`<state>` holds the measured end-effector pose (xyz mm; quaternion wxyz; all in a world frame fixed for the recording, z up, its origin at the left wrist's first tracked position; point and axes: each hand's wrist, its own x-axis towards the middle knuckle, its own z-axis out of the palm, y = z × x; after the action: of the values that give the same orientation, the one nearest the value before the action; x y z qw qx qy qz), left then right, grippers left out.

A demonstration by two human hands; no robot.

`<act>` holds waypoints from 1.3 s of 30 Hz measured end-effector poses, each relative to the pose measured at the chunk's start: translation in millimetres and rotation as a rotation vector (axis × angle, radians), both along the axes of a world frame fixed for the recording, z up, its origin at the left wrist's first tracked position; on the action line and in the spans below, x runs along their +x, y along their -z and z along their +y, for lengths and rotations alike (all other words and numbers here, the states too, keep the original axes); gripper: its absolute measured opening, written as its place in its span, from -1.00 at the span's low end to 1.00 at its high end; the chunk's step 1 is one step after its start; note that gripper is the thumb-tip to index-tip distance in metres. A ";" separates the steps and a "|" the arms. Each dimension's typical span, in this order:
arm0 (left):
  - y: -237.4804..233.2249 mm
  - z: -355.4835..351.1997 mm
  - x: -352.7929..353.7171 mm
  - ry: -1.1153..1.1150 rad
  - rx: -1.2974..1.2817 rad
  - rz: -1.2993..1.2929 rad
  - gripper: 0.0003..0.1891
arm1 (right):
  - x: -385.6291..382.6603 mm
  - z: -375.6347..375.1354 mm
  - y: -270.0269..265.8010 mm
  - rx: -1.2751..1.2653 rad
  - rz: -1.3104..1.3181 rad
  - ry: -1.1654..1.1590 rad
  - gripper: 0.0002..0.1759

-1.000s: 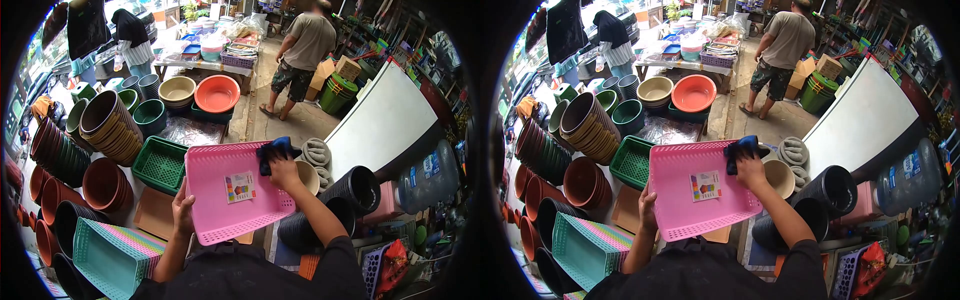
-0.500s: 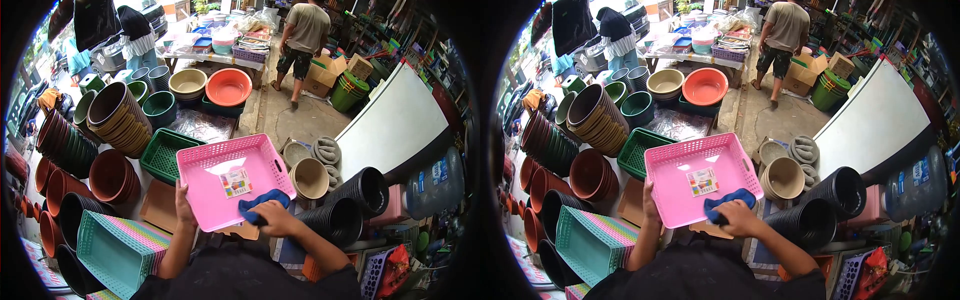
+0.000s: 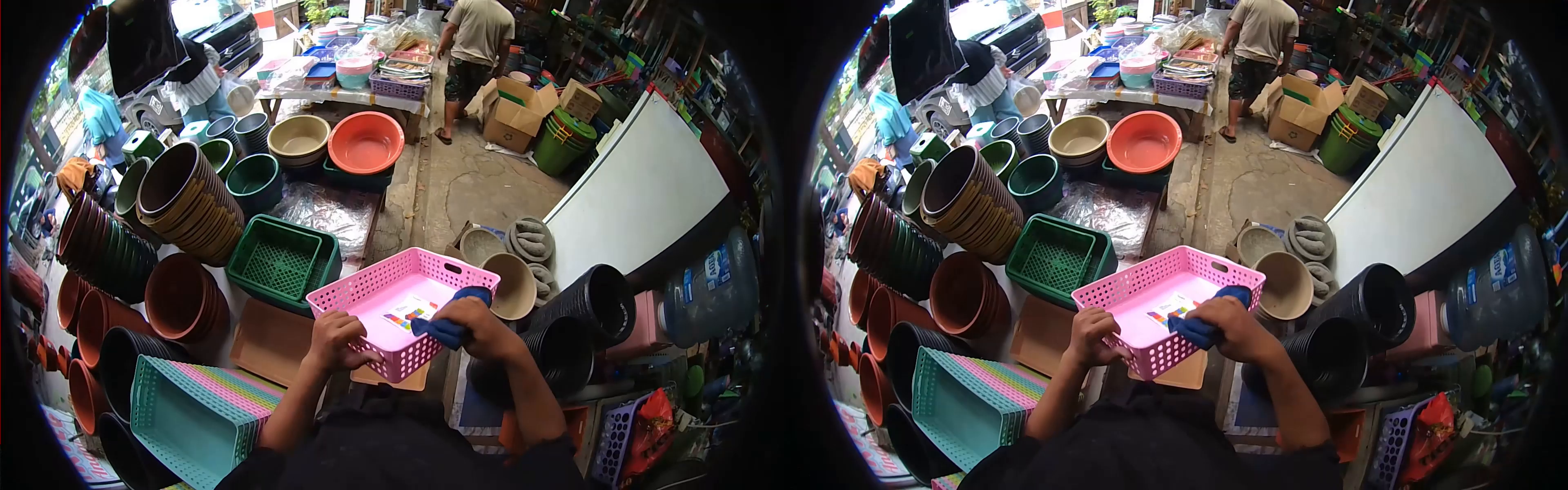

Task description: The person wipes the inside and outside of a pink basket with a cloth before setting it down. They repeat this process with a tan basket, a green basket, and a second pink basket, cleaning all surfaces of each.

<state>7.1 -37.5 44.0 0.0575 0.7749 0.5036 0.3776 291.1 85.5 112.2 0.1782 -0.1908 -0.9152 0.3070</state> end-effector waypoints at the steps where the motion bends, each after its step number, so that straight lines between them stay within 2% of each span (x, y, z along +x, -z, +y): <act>1: 7.7 4.9 1.1 -0.044 0.045 -0.128 -0.48 | -1.4 2.7 -5.0 0.012 0.108 0.023 -0.51; 2: 15.7 9.6 2.7 -0.086 0.089 -0.257 -0.47 | -1.4 2.3 -7.5 0.112 0.153 0.159 -0.50; 3: 27.0 11.6 5.5 -0.078 0.095 -0.256 -0.47 | -2.7 1.7 -15.0 0.194 0.211 0.259 -0.40; 5: 45.1 11.9 13.3 -0.282 -0.121 -0.788 -0.44 | -18.7 -21.5 -40.8 0.189 0.324 0.363 -0.20; 6: 49.0 10.2 16.3 -0.272 -0.123 -0.787 -0.44 | -25.1 -32.9 -33.2 0.288 0.205 0.320 -0.11; 7: 50.7 9.5 19.5 -0.229 -0.136 -0.893 -0.50 | -31.8 -47.4 -23.7 0.385 0.085 0.278 0.00; 9: 51.6 13.8 24.1 -0.135 -0.166 -1.101 -0.56 | -55.0 -75.4 -21.0 0.371 0.028 0.098 0.09; 10: 31.6 9.9 33.9 -0.115 -0.184 -1.195 -0.62 | -61.5 -79.9 -17.3 0.369 0.027 0.111 0.09; 13: 36.1 2.3 33.2 -0.069 -0.256 -1.236 -0.60 | -68.2 -83.9 -16.9 0.357 -0.111 0.123 -0.01; 15: 37.7 2.6 38.8 -0.126 -0.228 -1.252 -0.55 | -69.0 -78.3 -36.8 0.294 -0.119 0.183 0.15; 17: 50.2 -0.9 31.5 -0.135 -0.181 -1.287 -0.48 | -63.8 -67.2 -31.8 0.338 -0.051 0.211 0.17; 19: 57.0 -3.1 21.0 -0.151 -0.078 -1.160 -0.43 | -48.9 -46.8 -15.2 0.314 -0.115 0.168 0.16; 21: 44.3 -7.3 16.3 -0.192 -0.098 -1.227 -0.41 | -23.9 -24.1 -7.2 0.259 -0.119 0.310 0.09; 22: 38.0 -8.6 14.4 -0.179 -0.100 -1.245 -0.41 | -7.2 -10.0 -1.8 0.229 -0.151 0.399 0.00; 24: 40.9 -10.7 8.5 -0.141 -0.081 -1.247 -0.41 | 25.2 19.2 25.5 0.178 -0.043 0.618 -0.25; 26: 37.6 -9.2 11.4 -0.181 -0.074 -1.246 -0.41 | 47.3 43.4 43.8 -0.552 0.203 0.820 -0.32; 27: 36.4 -8.5 12.9 -0.215 -0.067 -1.239 -0.41 | 64.0 62.8 67.0 -0.639 0.093 0.982 -0.34; 29: 47.1 -2.6 7.5 -0.184 -0.070 -1.234 -0.42 | 65.1 65.7 81.2 -0.393 -0.130 0.873 -0.36; 30: 51.9 -1.3 4.6 -0.177 -0.098 -1.285 -0.45 | 63.5 65.8 90.1 -0.397 -0.129 0.871 -0.36; 31: 52.2 -0.5 3.6 -0.169 -0.130 -1.335 -0.43 | 44.9 53.4 76.6 -0.278 0.064 0.874 -0.36; 32: 31.7 2.5 10.5 -0.133 -0.166 -1.384 -0.44 | 26.3 38.8 60.1 -0.155 0.253 0.871 -0.36; 33: 27.0 9.8 19.0 -0.140 -0.171 -1.383 -0.44 | 8.7 18.9 43.0 0.166 0.090 0.856 -0.36; 34: 23.3 15.3 27.5 -0.178 -0.219 -1.367 -0.44 | -5.0 11.8 46.4 0.094 0.195 0.695 -0.35; 37: 25.8 26.9 37.8 -0.233 -0.413 -1.230 -0.45 | -62.8 -25.9 15.6 -0.025 0.179 0.465 -0.28; 39: 49.2 37.2 32.7 -0.223 -0.546 -1.295 -0.46 | -85.1 -40.0 -0.6 0.034 0.155 0.338 -0.22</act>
<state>39.8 -0.3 -5.2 0.4982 0.2967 0.5213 0.6261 206.1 45.5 112.9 0.3004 -0.3146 -0.8586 0.2711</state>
